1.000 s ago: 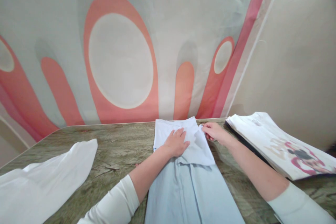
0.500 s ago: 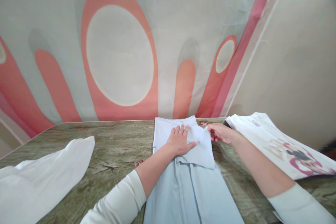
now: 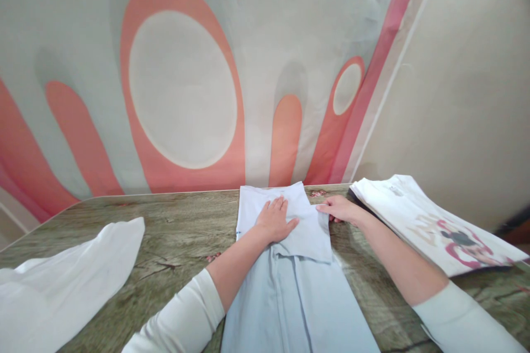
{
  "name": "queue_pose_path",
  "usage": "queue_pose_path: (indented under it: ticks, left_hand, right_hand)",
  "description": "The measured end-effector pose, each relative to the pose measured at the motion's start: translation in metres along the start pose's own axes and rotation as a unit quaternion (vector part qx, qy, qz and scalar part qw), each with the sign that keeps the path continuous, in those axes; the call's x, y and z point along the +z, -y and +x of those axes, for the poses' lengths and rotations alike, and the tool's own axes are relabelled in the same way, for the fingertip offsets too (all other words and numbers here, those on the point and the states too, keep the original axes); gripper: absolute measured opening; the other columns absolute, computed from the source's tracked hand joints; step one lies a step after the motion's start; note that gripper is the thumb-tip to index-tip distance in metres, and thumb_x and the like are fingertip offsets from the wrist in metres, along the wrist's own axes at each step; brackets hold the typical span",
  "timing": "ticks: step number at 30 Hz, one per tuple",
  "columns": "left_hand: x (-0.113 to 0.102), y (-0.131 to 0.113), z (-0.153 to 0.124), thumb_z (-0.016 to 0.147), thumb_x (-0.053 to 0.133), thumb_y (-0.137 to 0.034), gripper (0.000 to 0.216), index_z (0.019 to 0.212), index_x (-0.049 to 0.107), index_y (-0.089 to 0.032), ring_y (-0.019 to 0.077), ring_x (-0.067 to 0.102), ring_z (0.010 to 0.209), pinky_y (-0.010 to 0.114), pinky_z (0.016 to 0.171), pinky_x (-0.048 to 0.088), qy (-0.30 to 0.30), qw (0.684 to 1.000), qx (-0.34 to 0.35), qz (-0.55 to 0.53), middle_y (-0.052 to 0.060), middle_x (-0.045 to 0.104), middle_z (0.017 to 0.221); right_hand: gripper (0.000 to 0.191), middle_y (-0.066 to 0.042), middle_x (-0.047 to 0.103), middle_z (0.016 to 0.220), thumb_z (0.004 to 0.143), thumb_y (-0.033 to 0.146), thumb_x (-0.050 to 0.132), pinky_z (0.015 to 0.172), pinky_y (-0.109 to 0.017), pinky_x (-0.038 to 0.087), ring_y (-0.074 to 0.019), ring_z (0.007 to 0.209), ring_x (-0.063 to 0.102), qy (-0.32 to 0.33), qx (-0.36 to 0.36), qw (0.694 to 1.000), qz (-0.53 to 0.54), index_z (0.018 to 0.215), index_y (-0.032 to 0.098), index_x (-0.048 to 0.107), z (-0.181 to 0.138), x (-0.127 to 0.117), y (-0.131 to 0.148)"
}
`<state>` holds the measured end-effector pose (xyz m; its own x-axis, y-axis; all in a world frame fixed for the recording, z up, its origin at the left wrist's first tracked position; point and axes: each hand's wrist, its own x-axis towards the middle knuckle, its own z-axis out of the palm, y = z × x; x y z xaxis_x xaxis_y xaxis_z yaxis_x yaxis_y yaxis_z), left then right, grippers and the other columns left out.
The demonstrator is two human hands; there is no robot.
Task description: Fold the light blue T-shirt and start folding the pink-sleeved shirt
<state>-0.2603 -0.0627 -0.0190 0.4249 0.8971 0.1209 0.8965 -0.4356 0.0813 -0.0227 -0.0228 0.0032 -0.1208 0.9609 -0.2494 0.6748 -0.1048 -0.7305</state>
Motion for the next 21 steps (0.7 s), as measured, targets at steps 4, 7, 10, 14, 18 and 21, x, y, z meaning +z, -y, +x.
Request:
queue_pose_path:
  ticks: [4, 7, 10, 14, 18, 21]
  left_hand:
    - [-0.007, -0.004, -0.004, 0.086, 0.020, -0.065, 0.081, 0.141, 0.022, -0.007, 0.0273, 0.014, 0.137, 0.045, 0.109, 0.009, 0.020, 1.000, -0.002, -0.015, 0.017, 0.018, 0.148]
    - [-0.020, -0.020, -0.014, 0.084, 0.020, -0.069, 0.085, 0.142, 0.019, -0.007, 0.0287, 0.011, 0.137, 0.048, 0.109, 0.008, 0.052, 0.998, 0.019, -0.042, 0.017, 0.013, 0.149]
    - [-0.035, -0.044, -0.027, 0.077, 0.025, -0.077, 0.095, 0.143, 0.020, -0.008, 0.0338, 0.009, 0.137, 0.051, 0.108, 0.010, 0.120, 0.988, 0.060, -0.082, 0.019, 0.011, 0.149]
    - [-0.044, -0.070, -0.043, 0.067, 0.039, -0.082, 0.106, 0.142, 0.021, -0.010, 0.0397, 0.005, 0.135, 0.053, 0.107, 0.013, 0.163, 0.972, 0.122, -0.113, 0.020, 0.012, 0.149]
    - [-0.043, -0.083, -0.049, 0.074, 0.051, -0.065, 0.087, 0.137, 0.030, -0.009, 0.0367, 0.023, 0.132, 0.047, 0.104, 0.025, 0.106, 0.972, 0.173, -0.121, 0.020, 0.030, 0.143]
    - [-0.042, -0.088, -0.049, 0.080, 0.054, -0.043, 0.050, 0.118, 0.049, -0.012, 0.0291, 0.050, 0.111, 0.039, 0.092, 0.040, 0.051, 0.978, 0.168, -0.116, 0.015, 0.053, 0.120]
  right_hand:
    - [0.015, 0.001, 0.056, 0.048, 0.078, 0.025, 0.062, 0.037, -0.015, 0.033, -0.0081, 0.044, 0.051, 0.002, -0.001, 1.000, -0.003, 0.068, 0.015, 0.055, 0.004, 0.001, -0.007]
    - [0.010, 0.002, 0.056, 0.049, 0.078, 0.021, 0.060, 0.037, -0.015, 0.034, -0.0078, 0.044, 0.051, 0.003, -0.001, 1.000, -0.001, 0.071, 0.015, 0.056, 0.005, 0.001, -0.009]
    - [0.007, 0.003, 0.055, 0.048, 0.077, 0.020, 0.061, 0.036, -0.015, 0.033, -0.0073, 0.043, 0.050, 0.005, -0.004, 1.000, 0.000, 0.073, 0.015, 0.057, 0.005, 0.001, -0.008]
    - [0.007, 0.004, 0.053, 0.046, 0.076, 0.021, 0.062, 0.035, -0.015, 0.031, -0.0070, 0.042, 0.048, 0.007, -0.008, 1.000, 0.005, 0.074, 0.015, 0.057, 0.003, 0.000, -0.006]
    - [0.012, 0.004, 0.051, 0.044, 0.078, 0.026, 0.060, 0.035, -0.016, 0.030, -0.0069, 0.039, 0.046, 0.001, -0.016, 1.000, 0.007, 0.073, 0.015, 0.057, 0.003, 0.001, -0.007]
    - [0.014, 0.004, 0.051, 0.046, 0.077, 0.028, 0.062, 0.036, -0.016, 0.032, -0.0076, 0.042, 0.047, -0.009, -0.028, 1.000, 0.012, 0.074, 0.015, 0.057, 0.007, 0.002, -0.010]
